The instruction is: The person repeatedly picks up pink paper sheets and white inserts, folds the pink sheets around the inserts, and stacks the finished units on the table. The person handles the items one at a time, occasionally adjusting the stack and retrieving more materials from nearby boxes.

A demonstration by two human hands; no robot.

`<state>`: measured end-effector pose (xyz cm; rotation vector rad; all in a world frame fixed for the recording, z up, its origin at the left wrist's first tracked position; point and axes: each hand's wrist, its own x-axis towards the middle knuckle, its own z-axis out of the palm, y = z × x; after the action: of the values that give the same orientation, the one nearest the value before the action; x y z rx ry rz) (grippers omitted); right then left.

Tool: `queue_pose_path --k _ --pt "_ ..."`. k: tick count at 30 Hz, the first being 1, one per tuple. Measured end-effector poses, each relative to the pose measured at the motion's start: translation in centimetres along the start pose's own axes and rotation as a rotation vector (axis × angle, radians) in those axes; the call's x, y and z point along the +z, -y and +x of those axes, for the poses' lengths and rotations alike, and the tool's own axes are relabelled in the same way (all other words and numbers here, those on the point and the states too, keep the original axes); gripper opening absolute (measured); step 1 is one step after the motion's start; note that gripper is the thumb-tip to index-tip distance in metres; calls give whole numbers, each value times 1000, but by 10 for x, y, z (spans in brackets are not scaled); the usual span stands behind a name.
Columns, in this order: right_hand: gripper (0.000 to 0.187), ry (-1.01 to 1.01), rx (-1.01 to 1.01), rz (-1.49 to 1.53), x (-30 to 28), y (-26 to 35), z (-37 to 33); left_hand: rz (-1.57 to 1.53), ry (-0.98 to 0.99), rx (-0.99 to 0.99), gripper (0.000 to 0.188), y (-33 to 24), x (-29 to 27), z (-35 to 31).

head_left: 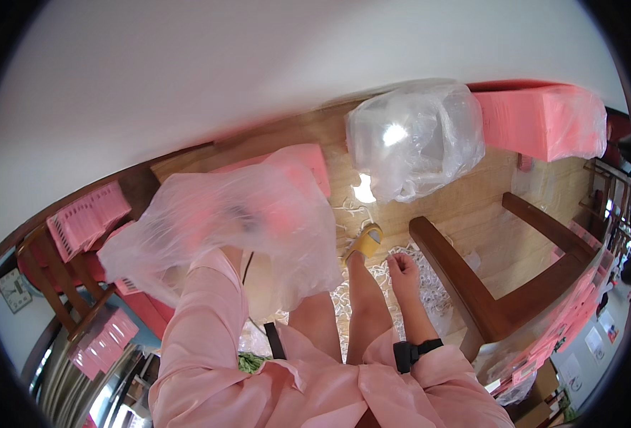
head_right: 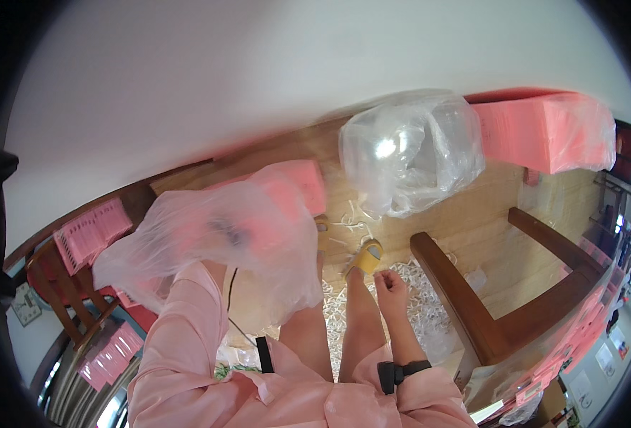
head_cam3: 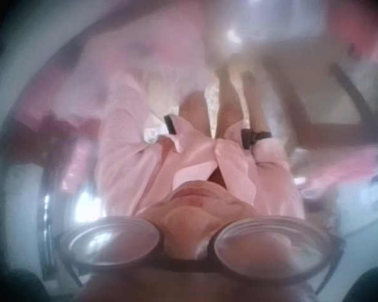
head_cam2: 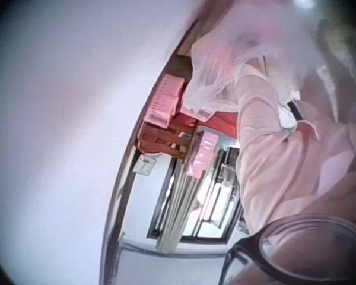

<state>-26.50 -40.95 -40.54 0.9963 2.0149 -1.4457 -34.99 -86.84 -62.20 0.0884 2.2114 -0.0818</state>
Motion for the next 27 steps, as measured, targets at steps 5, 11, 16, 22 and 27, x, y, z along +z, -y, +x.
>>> queue_pose_path --k 5,11,16,22,27 --pt "14 -100 101 128 -27 -66 32 77 -19 4 55 16 9 16" --pt "12 -60 167 121 -18 -86 40 131 -39 12 58 30 5 13" --pt "15 -33 273 116 12 -92 50 164 -52 18 60 39 2 9" --pt "16 355 778 542 125 -170 122 193 -83 38 64 50 2 10" --pt "21 288 884 669 246 -242 166 230 -104 64 66 62 2 6"
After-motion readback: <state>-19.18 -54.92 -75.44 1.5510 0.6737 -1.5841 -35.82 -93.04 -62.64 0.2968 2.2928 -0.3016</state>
